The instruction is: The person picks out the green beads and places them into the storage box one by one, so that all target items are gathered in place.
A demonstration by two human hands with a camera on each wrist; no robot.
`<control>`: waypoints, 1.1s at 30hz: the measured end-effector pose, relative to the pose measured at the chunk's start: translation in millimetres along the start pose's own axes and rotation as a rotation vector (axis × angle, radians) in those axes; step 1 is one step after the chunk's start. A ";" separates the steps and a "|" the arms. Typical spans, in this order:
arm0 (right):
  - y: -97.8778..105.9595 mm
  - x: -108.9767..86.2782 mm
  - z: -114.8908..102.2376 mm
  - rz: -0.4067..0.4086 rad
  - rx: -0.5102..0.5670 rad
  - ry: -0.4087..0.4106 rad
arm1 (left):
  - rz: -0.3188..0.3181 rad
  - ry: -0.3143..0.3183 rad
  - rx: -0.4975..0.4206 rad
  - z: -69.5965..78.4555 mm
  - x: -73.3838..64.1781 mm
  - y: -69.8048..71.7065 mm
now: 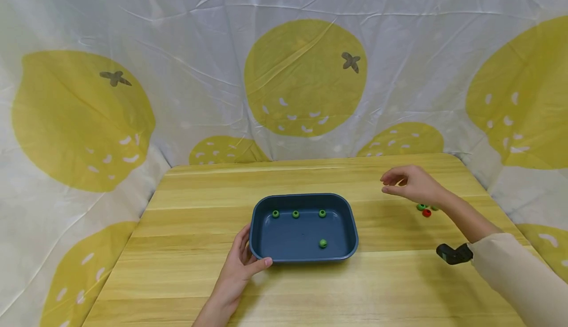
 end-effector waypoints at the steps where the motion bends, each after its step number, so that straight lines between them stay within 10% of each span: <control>1: 1.6 -3.4 2.4 0.008 0.001 -0.007 | 0.001 0.001 0.003 0.1 -0.1 -0.2; 33: 20.4 -92.4 103.6 0.161 -0.024 -0.296 | 0.009 0.015 0.017 -0.6 -0.8 -0.2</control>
Point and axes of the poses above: each hand's wrist, its own x-axis towards the middle knuckle, its own y-axis out of the back of the hand, z = x × y, the point moved 2 cm from there along x, towards the middle knuckle, and after that the axes turned 3 degrees about z, right-handed, at the moved point
